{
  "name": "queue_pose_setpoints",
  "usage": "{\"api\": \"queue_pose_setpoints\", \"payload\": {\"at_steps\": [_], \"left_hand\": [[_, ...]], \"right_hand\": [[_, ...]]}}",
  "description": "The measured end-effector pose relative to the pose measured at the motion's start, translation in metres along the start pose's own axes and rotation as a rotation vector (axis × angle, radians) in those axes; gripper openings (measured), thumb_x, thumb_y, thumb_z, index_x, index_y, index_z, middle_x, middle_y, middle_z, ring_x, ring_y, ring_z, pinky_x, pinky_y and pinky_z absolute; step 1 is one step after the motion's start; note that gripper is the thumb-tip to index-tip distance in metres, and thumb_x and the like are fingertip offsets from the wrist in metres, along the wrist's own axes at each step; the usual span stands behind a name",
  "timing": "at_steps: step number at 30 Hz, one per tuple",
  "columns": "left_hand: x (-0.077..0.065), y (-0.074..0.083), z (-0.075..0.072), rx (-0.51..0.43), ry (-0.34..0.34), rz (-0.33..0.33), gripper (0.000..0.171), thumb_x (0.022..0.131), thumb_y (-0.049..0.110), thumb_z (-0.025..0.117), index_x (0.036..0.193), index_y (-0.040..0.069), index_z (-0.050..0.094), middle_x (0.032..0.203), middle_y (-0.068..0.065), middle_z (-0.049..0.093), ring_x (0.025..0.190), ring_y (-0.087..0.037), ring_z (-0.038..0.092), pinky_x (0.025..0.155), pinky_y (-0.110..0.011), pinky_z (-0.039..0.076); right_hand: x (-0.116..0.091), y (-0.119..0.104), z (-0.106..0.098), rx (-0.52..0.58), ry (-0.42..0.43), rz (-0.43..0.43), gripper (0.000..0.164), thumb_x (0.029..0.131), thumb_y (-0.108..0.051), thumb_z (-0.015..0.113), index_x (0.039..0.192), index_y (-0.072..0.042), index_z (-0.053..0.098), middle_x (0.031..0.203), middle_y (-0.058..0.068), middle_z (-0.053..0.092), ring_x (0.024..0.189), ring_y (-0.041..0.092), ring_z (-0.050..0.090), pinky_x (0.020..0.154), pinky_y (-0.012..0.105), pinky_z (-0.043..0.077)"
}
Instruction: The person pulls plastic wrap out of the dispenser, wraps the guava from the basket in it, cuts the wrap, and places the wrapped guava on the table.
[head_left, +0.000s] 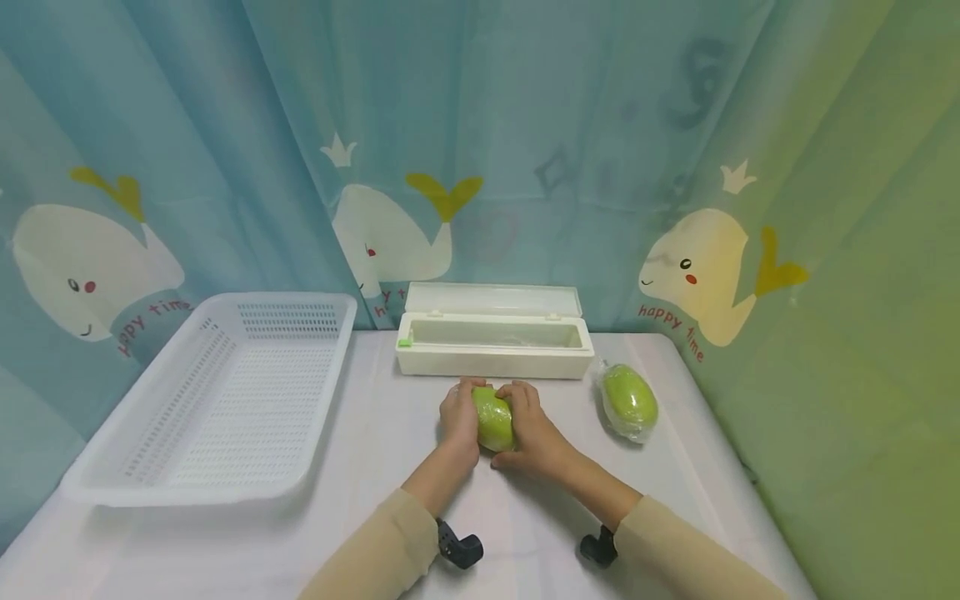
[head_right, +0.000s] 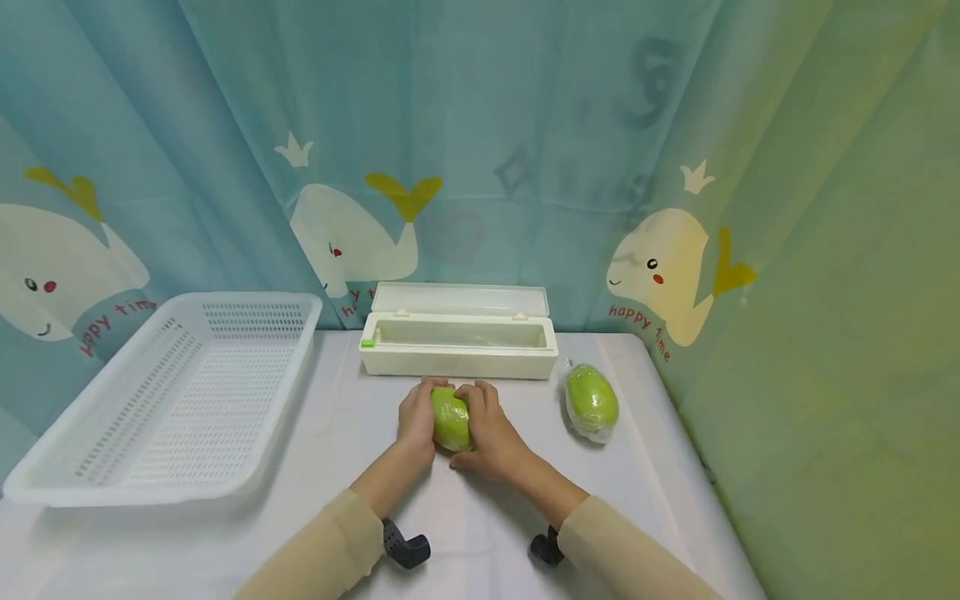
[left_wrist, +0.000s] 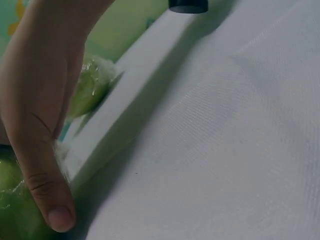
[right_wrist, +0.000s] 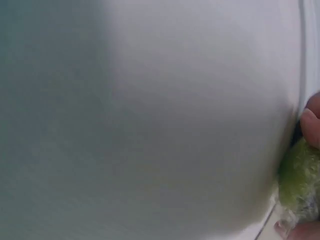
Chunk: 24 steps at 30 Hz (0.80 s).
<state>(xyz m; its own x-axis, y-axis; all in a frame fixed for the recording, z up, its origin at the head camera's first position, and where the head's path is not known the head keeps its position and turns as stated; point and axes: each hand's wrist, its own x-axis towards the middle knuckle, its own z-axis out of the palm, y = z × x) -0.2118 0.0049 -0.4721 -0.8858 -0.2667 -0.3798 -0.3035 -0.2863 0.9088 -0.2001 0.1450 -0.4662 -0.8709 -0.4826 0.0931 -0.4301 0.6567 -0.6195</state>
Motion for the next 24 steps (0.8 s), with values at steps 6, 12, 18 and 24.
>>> {"api": "queue_pose_setpoints", "payload": {"at_steps": [6, 12, 18, 24], "left_hand": [[-0.002, -0.003, -0.002, -0.03, 0.016, 0.036, 0.051, 0.103, 0.054, 0.041, 0.105, 0.01, 0.068, 0.111, -0.007, 0.065, 0.113, -0.025, 0.052, 0.104, -0.045, 0.037], [-0.006, -0.009, 0.002, -0.065, 0.028, 0.045, 0.037, 0.103, 0.031, 0.042, 0.125, 0.007, 0.06, 0.122, -0.009, 0.067, 0.121, -0.026, 0.055, 0.111, -0.044, 0.037], [-0.004, -0.007, 0.002, -0.028, 0.019, 0.037, 0.044, 0.107, 0.038, 0.034, 0.117, 0.007, 0.063, 0.118, -0.01, 0.057, 0.112, -0.026, 0.05, 0.101, -0.043, 0.039], [0.0, -0.006, -0.006, -0.008, 0.001, -0.005, 0.044, 0.098, 0.054, 0.053, 0.102, 0.012, 0.063, 0.107, -0.003, 0.059, 0.105, -0.022, 0.05, 0.096, -0.037, 0.038]], "right_hand": [[-0.005, -0.004, 0.007, -0.004, 0.033, -0.039, 0.126, 0.06, -0.01, 0.095, 0.16, -0.024, 0.019, 0.154, 0.028, 0.029, 0.129, 0.046, 0.048, 0.099, 0.058, 0.047], [-0.004, 0.001, 0.007, -0.005, 0.088, -0.076, 0.128, 0.051, -0.027, 0.099, 0.157, -0.024, 0.028, 0.157, 0.03, 0.021, 0.133, 0.049, 0.043, 0.099, 0.059, 0.046], [0.002, 0.006, 0.008, 0.053, 0.128, -0.118, 0.109, 0.058, -0.028, 0.098, 0.151, -0.024, 0.042, 0.141, 0.01, 0.05, 0.125, 0.026, 0.052, 0.099, 0.049, 0.047], [0.002, 0.003, 0.018, 0.016, 0.127, -0.067, 0.112, 0.053, -0.041, 0.097, 0.15, -0.028, 0.042, 0.13, 0.004, 0.054, 0.114, 0.019, 0.056, 0.093, 0.043, 0.049]]}}
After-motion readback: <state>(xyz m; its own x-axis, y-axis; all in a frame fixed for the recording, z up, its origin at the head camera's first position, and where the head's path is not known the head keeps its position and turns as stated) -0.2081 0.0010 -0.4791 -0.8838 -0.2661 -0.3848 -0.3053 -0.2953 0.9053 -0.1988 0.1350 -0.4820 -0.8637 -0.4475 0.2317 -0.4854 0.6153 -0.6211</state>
